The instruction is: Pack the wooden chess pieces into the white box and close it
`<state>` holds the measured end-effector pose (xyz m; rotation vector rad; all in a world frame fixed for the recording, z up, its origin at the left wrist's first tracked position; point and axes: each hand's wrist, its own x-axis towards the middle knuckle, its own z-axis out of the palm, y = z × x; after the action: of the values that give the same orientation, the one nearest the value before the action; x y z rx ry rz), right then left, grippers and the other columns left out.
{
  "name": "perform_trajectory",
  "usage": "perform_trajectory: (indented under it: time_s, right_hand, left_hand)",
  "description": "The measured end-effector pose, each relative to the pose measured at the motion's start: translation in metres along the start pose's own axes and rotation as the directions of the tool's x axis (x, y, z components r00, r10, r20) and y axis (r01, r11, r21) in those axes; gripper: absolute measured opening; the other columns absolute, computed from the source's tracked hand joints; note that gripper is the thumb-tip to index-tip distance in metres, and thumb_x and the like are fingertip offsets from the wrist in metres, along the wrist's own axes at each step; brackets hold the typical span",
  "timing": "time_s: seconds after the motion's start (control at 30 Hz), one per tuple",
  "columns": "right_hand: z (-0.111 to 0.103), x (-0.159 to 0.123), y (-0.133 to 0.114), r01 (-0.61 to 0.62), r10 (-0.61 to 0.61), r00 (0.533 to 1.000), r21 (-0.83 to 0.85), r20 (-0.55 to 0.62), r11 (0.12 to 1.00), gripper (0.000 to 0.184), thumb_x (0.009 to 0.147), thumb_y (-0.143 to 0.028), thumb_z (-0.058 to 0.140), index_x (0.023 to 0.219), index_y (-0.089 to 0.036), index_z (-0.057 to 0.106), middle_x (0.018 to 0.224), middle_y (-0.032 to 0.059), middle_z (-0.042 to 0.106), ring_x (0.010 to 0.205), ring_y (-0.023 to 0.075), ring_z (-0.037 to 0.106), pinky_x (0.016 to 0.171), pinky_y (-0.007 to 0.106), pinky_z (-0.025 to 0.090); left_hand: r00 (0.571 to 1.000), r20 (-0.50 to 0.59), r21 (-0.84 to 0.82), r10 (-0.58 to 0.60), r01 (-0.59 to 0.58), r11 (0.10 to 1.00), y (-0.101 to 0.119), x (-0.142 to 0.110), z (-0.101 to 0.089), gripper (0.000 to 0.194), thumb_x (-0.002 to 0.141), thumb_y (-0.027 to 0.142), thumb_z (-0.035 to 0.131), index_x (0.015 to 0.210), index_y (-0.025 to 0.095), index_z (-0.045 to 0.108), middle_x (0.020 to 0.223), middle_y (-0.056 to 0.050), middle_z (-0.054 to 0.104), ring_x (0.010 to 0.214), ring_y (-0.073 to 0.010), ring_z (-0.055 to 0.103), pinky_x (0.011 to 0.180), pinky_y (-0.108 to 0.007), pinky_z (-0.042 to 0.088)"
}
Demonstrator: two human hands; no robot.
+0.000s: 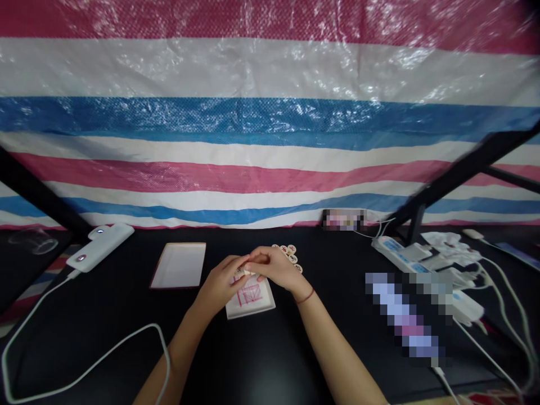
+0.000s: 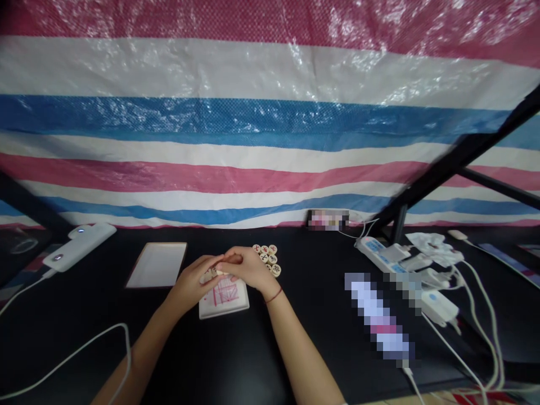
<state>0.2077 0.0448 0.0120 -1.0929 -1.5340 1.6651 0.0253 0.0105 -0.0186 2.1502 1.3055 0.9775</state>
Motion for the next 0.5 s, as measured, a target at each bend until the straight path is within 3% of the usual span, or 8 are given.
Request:
perform_trajectory:
  time_s: [0.13,0.33,0.5]
  right_hand:
    - [0.004,-0.005,0.011,-0.012,0.013,1.0,0.106,-0.009,0.994,0.04,0.063,-0.047,0.08,0.083,-0.017,0.062,0.076,-0.0005,0.067,0.07,0.0142,0.064,0.053,0.022,0.055]
    - [0.012,-0.008,0.026,0.039,-0.029,0.997,0.143,-0.07,0.989,0.036,0.067,-0.046,0.078,0.082,-0.018,0.062,0.074,-0.0013,0.065,0.067,0.012,0.063,0.053,0.021,0.054]
    - [0.006,-0.011,0.03,0.031,-0.009,0.993,0.191,-0.114,0.981,0.037,0.07,-0.048,0.076,0.085,-0.018,0.061,0.074,-0.0008,0.065,0.065,0.0135,0.066,0.051,0.022,0.054]
  left_hand:
    - [0.999,0.03,-0.019,-0.038,0.039,0.999,-0.002,-0.004,0.0,0.032,0.089,0.023,0.052,0.121,0.026,0.058,0.106,-0.004,0.066,0.097,-0.017,0.064,0.088,-0.031,0.052]
    - [1.0,-0.002,0.092,0.001,-0.001,0.996,0.0,-0.009,-0.004,0.03,0.087,0.024,0.055,0.116,0.022,0.06,0.107,-0.007,0.06,0.099,-0.0186,0.061,0.089,-0.032,0.051]
    - [1.0,0.014,0.07,-0.004,0.003,0.998,0.003,-0.009,-0.015,0.021,0.084,0.02,0.054,0.104,0.021,0.06,0.101,-0.005,0.059,0.096,-0.0176,0.06,0.088,-0.031,0.05]
